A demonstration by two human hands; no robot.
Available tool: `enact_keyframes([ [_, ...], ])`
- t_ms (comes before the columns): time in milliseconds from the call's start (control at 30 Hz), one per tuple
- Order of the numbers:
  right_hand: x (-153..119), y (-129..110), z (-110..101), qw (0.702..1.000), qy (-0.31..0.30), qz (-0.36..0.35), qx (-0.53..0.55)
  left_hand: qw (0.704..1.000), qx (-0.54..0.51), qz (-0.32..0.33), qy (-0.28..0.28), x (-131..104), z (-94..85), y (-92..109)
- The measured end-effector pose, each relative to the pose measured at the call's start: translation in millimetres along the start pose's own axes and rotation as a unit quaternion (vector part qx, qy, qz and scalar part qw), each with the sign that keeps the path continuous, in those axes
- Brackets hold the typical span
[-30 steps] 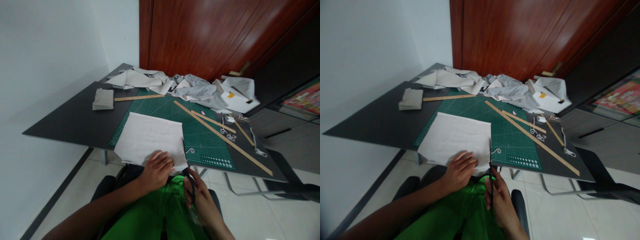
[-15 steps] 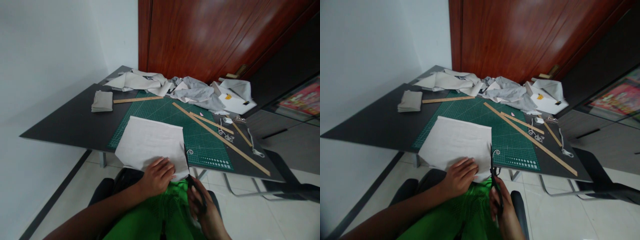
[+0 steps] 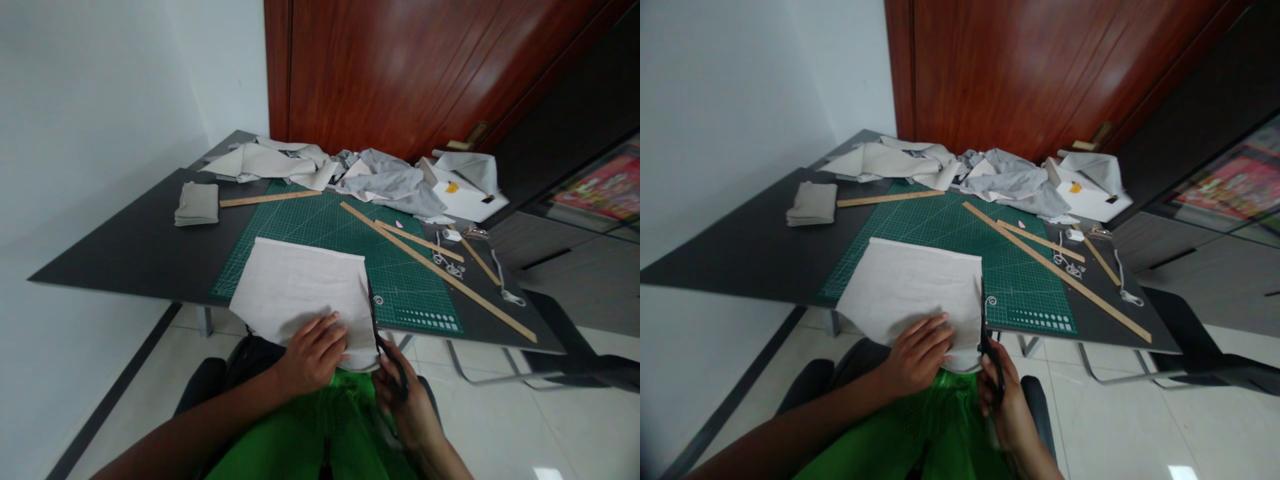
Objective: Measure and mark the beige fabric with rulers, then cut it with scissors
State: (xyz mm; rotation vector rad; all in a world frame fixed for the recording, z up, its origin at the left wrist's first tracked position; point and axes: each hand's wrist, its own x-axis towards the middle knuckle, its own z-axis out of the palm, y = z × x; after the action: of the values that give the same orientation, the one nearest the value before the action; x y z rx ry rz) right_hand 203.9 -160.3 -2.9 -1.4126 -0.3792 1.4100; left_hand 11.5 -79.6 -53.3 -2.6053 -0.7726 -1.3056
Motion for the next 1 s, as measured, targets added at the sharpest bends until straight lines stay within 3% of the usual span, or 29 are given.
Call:
enact_keyframes([
  [300, 10.4, -4.3, 3.0, 0.995, -0.039, -0.042, -0.079, 0.999, -0.025, -0.015, -0.014, 1.7, 0.3, -4.7],
  [633, 9.3, -1.1, -3.9, 0.993, -0.033, -0.032, -0.104, 0.999, -0.030, -0.015, -0.005, 1.3, 0.8, -4.8],
  [1000, 1.6, -9.7, 3.0, 0.990, -0.027, -0.044, -0.128, 0.999, -0.029, -0.018, -0.002, 2.0, 1.3, -3.9],
])
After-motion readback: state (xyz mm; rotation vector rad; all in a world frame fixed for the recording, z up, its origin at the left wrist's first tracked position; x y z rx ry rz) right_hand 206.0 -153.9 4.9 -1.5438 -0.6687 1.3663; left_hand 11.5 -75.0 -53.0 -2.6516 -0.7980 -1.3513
